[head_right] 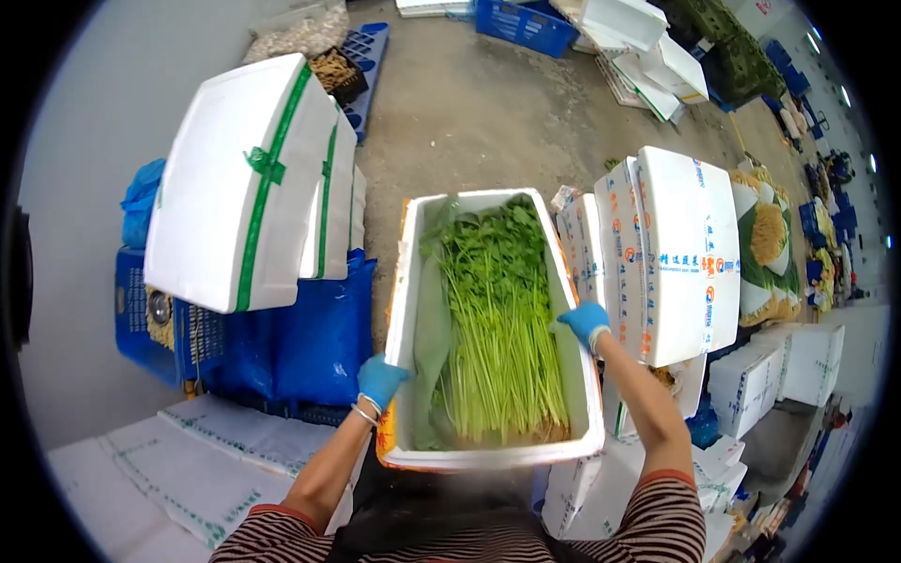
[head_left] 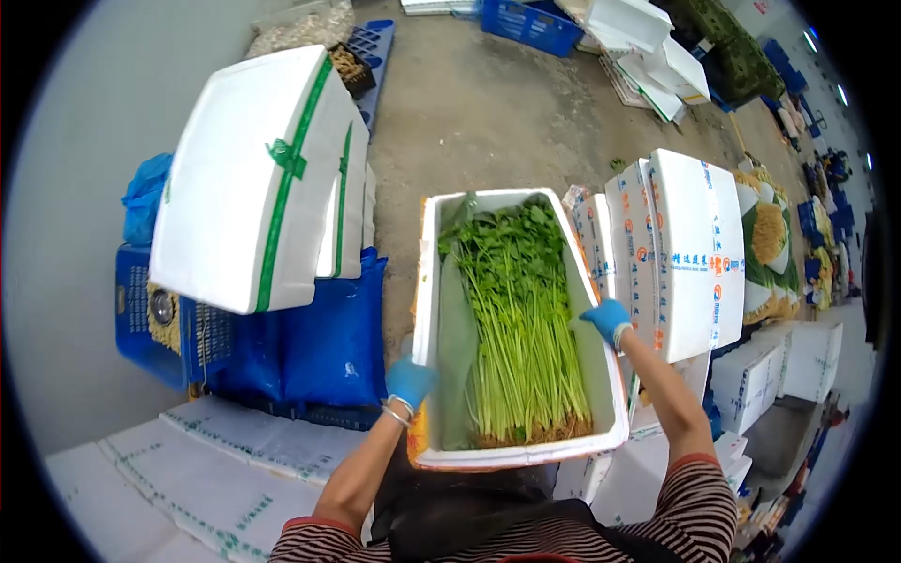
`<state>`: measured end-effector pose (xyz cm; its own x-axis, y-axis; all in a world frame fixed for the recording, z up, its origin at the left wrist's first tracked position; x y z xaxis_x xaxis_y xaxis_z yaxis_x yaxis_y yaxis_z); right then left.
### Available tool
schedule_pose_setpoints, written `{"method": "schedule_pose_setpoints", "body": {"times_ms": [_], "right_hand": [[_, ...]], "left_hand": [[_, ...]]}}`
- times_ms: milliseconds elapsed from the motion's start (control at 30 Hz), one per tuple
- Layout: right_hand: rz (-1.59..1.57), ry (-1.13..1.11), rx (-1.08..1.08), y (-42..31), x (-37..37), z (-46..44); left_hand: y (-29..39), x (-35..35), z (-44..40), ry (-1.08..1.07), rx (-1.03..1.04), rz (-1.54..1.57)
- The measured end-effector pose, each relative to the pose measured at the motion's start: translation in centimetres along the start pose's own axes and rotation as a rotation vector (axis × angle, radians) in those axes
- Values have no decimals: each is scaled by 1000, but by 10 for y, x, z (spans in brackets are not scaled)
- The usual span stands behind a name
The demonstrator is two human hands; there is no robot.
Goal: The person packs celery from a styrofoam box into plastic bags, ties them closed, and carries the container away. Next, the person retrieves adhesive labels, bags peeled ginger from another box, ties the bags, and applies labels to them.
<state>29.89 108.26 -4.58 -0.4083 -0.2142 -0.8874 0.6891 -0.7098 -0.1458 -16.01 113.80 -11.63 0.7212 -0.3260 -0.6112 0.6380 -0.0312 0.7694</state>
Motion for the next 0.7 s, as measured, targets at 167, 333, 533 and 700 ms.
{"method": "schedule_pose_setpoints", "body": {"times_ms": [167, 333, 533, 700], "right_hand": [[-70, 71, -113, -100, -13, -93], [-207, 61, -94, -176, 15, -217], [-350, 111, -34, -215, 144, -335], [-923, -260, -16, -156, 269, -260]], "left_hand": [[-41, -30, -132, 74, 34, 71], [-70, -25, -249, 201, 97, 47], [-165, 55, -372, 455, 116, -140], [-156, 111, -291, 193, -11, -301]]}}
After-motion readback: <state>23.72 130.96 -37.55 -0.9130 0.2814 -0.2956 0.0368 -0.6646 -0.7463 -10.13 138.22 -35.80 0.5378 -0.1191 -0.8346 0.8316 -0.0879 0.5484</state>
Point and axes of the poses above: each hand's wrist, its own z-axis away from the middle knuckle, its own x-axis out of the palm, y = z × x, the point moved 3 cm from there along -z, towards the middle knuckle, and after that the axes turned 9 degrees about x, right-handed, at the moved point
